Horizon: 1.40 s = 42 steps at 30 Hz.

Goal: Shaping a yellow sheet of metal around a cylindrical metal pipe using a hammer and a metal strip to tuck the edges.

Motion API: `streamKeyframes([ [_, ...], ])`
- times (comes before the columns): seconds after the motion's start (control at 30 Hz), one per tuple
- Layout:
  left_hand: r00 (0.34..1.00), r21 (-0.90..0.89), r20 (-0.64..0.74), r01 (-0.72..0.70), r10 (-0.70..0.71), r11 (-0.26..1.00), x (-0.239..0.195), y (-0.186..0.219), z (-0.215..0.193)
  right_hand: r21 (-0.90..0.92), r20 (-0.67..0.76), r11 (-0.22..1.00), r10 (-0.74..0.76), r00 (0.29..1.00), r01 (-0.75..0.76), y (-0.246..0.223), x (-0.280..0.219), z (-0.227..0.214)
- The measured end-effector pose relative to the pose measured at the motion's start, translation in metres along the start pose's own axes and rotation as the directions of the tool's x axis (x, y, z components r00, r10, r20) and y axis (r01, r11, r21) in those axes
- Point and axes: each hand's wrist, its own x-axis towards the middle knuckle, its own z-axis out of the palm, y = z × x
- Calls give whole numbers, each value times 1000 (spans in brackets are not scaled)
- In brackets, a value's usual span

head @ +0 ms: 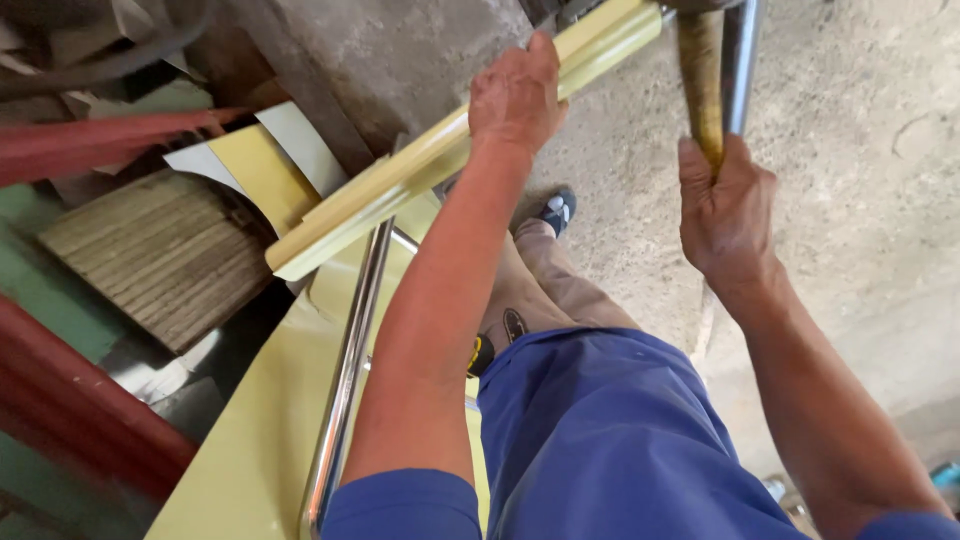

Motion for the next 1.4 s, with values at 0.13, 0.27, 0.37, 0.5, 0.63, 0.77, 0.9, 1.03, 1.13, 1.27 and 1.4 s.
streamKeyframes([
  [0.13,997,16,-74,-15,16,1000,4,-1,4,25,-9,1000,17,1000,-17,16,21,22],
  [0.27,997,59,-10,83,-82,995,-24,-5,-21,-142,17,986,-81,997,83,45,28,29],
  [0.37,984,109,-180,16,4,994,-24,-29,-12,-156,-38,974,-172,984,164,37,29,25],
  [0.5,995,91,-21,102,-101,991,-33,-30,-9,-10,9,1000,-27,1000,27,-8,-3,0],
  [0.63,996,39,-46,73,-72,997,-26,-31,-13,172,-84,974,-132,988,145,-1,-17,11],
  [0.77,995,26,-40,89,-88,996,-28,-26,-16,51,42,998,-37,998,35,-10,4,5],
  [0.9,995,59,2,104,-104,993,-30,-26,-16,76,32,996,-50,998,47,-15,-16,0],
  [1.03,995,67,-38,91,-88,994,-30,-27,-13,55,30,994,-93,995,91,2,3,15],
  [1.13,995,46,-34,98,-96,994,-25,-30,-8,-96,48,987,-127,991,131,-10,-8,0],
  [1.27,996,17,-42,85,-84,996,-32,-26,-14,88,-29,986,-141,990,143,-6,-21,14],
  [1.4,995,44,-48,90,-88,995,-24,-29,-11,-73,66,990,-114,991,119,-4,-2,19],
])
